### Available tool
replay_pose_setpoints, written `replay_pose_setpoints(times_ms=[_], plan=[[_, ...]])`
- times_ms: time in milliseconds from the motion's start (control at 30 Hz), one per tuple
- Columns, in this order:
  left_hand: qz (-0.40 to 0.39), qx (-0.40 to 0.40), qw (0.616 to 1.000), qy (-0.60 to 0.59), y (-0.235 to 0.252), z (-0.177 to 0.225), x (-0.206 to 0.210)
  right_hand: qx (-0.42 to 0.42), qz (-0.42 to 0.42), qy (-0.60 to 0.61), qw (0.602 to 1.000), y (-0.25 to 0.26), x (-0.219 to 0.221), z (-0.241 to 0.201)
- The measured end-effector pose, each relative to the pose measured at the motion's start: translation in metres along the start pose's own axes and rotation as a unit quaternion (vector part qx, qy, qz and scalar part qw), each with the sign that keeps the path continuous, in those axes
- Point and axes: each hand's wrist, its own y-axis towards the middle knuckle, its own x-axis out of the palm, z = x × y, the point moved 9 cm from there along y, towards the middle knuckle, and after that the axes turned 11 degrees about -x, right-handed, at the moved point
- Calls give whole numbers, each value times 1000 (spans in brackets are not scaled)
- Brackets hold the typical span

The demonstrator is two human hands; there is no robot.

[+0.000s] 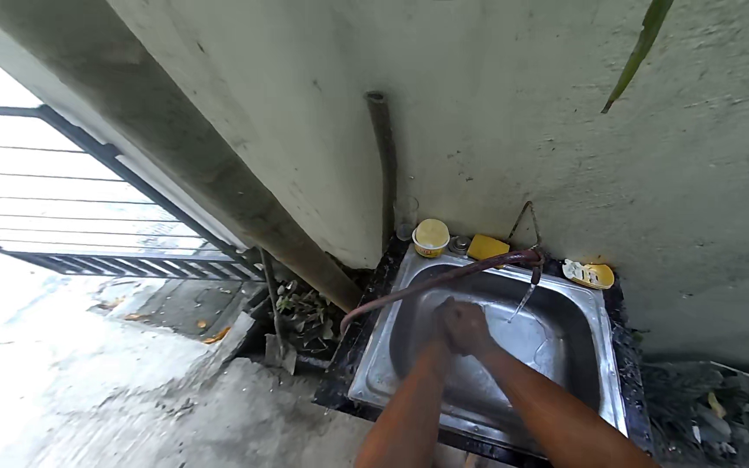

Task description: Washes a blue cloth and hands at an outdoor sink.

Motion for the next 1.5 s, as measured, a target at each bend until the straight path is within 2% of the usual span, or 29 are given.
replay_pose_setpoints(times_ms=[33,100,133,200,267,300,367,400,433,500,567,633,700,800,900,933,1000,1067,1133,1200,1300,1367,1433,1500], plan=[[-12,-16,1000,2,-1,0,-3,-28,10,11,999,-8,5,-9],[-39,-95,994,-37,-11,-2,3,-19,70,28,997,-9,-4,-4],[-62,-124,990,-27,-16,-1,8,10,105,21,994,-3,-17,6],[-111,-169,974,103,-23,2,7,104,161,28,981,9,-45,35],[-177,-162,949,202,-21,2,-6,171,236,71,954,15,-69,62],[-196,-150,944,218,-16,2,-15,179,283,107,936,17,-77,73],[-196,-142,962,125,-11,3,-28,177,348,228,892,18,-80,95],[-180,-147,972,34,-10,4,-32,173,341,299,874,21,-73,103],[-155,-148,975,-55,-7,4,-32,170,299,352,870,24,-62,106],[-116,-131,971,-165,2,4,-26,146,143,371,906,25,-30,100],[-78,-108,973,-190,9,4,-21,96,3,339,936,15,-4,89],[-13,-104,980,-168,11,8,-27,87,-66,300,948,5,6,87],[42,-124,987,-99,11,6,-37,98,-102,241,960,-1,6,87],[74,-176,980,-54,10,-18,-33,70,-46,209,974,1,-6,70],[68,-177,973,-128,6,-29,-3,-14,59,264,963,-5,-2,43],[66,-178,973,-129,6,-26,5,-12,122,285,951,-10,-4,43],[43,-176,982,-52,3,-17,22,39,222,288,931,-18,-21,52],[6,-160,986,37,1,-9,46,117,250,227,934,-21,-43,61],[-43,-110,991,57,-1,-4,74,167,247,149,943,-21,-66,80],[-103,-66,989,83,-8,6,101,180,238,95,950,-21,-87,104],[-167,-58,966,188,-15,23,127,134,233,22,963,-27,-108,135],[-207,-32,938,276,-13,32,142,125,184,-84,971,-32,-119,150],[-231,4,918,323,-10,43,153,181,93,-172,964,-40,-126,170],[-242,48,901,357,-9,59,162,182,44,-171,967,-48,-130,173]])
